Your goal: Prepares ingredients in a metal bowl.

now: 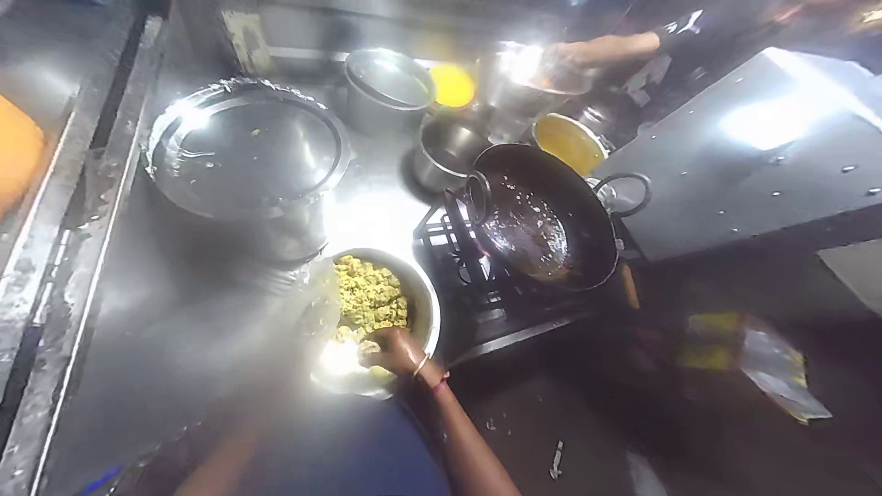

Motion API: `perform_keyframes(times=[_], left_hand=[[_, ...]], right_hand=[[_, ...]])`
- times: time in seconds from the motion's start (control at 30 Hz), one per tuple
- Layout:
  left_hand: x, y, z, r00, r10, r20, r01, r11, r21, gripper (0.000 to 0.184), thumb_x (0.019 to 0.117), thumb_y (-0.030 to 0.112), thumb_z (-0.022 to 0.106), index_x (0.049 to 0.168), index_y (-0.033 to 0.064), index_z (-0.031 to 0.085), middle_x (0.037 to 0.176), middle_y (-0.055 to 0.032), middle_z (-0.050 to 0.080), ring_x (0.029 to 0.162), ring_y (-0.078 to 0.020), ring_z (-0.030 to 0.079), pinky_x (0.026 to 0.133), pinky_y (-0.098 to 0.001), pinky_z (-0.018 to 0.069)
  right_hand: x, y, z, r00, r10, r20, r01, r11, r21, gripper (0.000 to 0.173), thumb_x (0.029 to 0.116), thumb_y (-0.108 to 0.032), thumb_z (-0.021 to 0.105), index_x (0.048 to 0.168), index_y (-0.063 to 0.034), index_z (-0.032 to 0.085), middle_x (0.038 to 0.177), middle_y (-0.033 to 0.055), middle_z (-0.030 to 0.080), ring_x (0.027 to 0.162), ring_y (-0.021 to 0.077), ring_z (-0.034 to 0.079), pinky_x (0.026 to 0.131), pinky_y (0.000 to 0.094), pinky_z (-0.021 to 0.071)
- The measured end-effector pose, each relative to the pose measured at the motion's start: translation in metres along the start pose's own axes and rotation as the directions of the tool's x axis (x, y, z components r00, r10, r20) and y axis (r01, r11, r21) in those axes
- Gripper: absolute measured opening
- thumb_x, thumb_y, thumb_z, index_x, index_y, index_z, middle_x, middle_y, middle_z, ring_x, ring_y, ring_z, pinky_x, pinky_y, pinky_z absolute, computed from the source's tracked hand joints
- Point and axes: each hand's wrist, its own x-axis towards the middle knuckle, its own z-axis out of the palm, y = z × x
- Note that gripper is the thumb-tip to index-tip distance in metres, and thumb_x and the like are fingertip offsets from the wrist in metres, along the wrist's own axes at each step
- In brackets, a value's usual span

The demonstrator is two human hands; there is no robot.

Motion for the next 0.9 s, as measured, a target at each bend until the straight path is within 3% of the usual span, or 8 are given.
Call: perform_keyframes(times=[0.13,0.2,0.27,0.37,0.53,0.67,0.73,0.9], left_hand=[[-0.003,-0.004,0.003,1.0,0.01,-0.003,-0.011,0.999,-0.046,0.092,0.1001,0.064,0.038,0.135,-0.0205,0.043,0.129,-0.022,0.059,0.122,-0.0024,0.052,0.108,-0.0184,0.0387],[-0.002,-0.009,0.004,1.0,-0.008,-0.018,0.006,0.996,-0.086,0.085,0.1017,0.058,0.039,0.136,-0.0204,0.042,0.129,-0.0224,0.058,0.122,-0.0026,0.053,0.107,-0.0187,0.0392],[0.002,0.001,0.003,0.994,-0.109,-0.021,0.104,0.981,-0.161,0.068,0.1063,0.04,0.032,0.141,-0.0172,0.039,0.135,-0.0245,0.055,0.124,-0.0097,0.053,0.108,-0.0249,0.0408],[0.013,0.023,0.002,0.968,-0.24,-0.078,0.207,0.931,-0.3,0.063,0.1093,0.04,0.017,0.143,-0.008,0.04,0.127,-0.0116,0.059,0.11,-0.0024,0.059,0.096,-0.0238,0.0506],[0.018,0.033,-0.002,0.953,-0.296,-0.063,0.262,0.911,-0.32,0.065,0.1098,0.04,0.008,0.145,-0.0063,0.037,0.128,-0.0136,0.057,0.11,-0.0041,0.058,0.093,-0.0258,0.0508],[0.019,0.028,-0.001,0.977,-0.207,-0.049,0.177,0.92,-0.35,0.068,0.108,0.045,0.011,0.141,-0.0075,0.039,0.121,-0.0072,0.061,0.107,0.0019,0.06,0.094,-0.0212,0.0528],[0.019,0.03,-0.002,0.972,-0.23,-0.052,0.204,0.931,-0.301,0.069,0.1091,0.041,0.007,0.141,-0.0091,0.041,0.123,-0.0121,0.061,0.109,-0.0013,0.06,0.096,-0.0235,0.0516],[0.02,0.035,-0.007,0.961,-0.272,-0.04,0.254,0.935,-0.247,0.062,0.1105,0.035,0.011,0.139,-0.0081,0.045,0.123,-0.0161,0.062,0.108,-0.008,0.062,0.095,-0.0293,0.0528]], right_hand=[[0.013,0.009,0.005,0.997,0.076,0.007,-0.076,0.991,0.108,0.047,0.0856,-0.031,0.082,0.123,-0.0057,0.071,0.092,0.0111,0.071,0.08,0.0214,0.065,0.082,0.0469,0.0549],[0.017,0.01,0.003,0.993,0.12,0.012,-0.121,0.974,0.191,0.042,0.0914,-0.026,0.077,0.127,-0.0045,0.069,0.092,0.0106,0.069,0.08,0.0195,0.065,0.083,0.0441,0.0555],[0.018,0.009,0.0,0.985,0.168,0.023,-0.166,0.921,0.354,0.04,0.0991,-0.02,0.068,0.132,0.0024,0.062,0.104,0.0164,0.069,0.089,0.0216,0.07,0.089,0.0434,0.0589],[0.019,0.011,0.0,0.98,0.198,0.007,-0.171,0.828,0.534,0.038,0.1026,-0.019,0.063,0.132,0.0057,0.059,0.114,0.0204,0.067,0.098,0.0241,0.07,0.09,0.0425,0.0601],[0.021,0.014,0.001,0.985,0.173,0.01,-0.147,0.806,0.574,0.037,0.1031,-0.02,0.063,0.131,0.0053,0.06,0.113,0.0187,0.067,0.096,0.0214,0.07,0.088,0.04,0.0605],[0.021,0.019,0.005,0.985,0.17,-0.028,-0.117,0.781,0.614,0.047,0.1036,-0.023,0.063,0.142,0.0015,0.053,0.123,0.0226,0.063,0.101,0.0267,0.069,0.089,0.0455,0.0601],[0.018,0.017,0.006,0.982,0.178,-0.059,-0.099,0.762,0.64,0.047,0.1047,-0.024,0.061,0.145,-0.0009,0.052,0.131,0.0234,0.061,0.107,0.0281,0.068,0.091,0.0467,0.0594],[0.018,0.017,0.005,0.982,0.161,-0.1,-0.056,0.752,0.657,0.045,0.0992,-0.017,0.068,0.139,0.0018,0.057,0.124,0.0217,0.066,0.103,0.0249,0.071,0.091,0.0429,0.0609]])
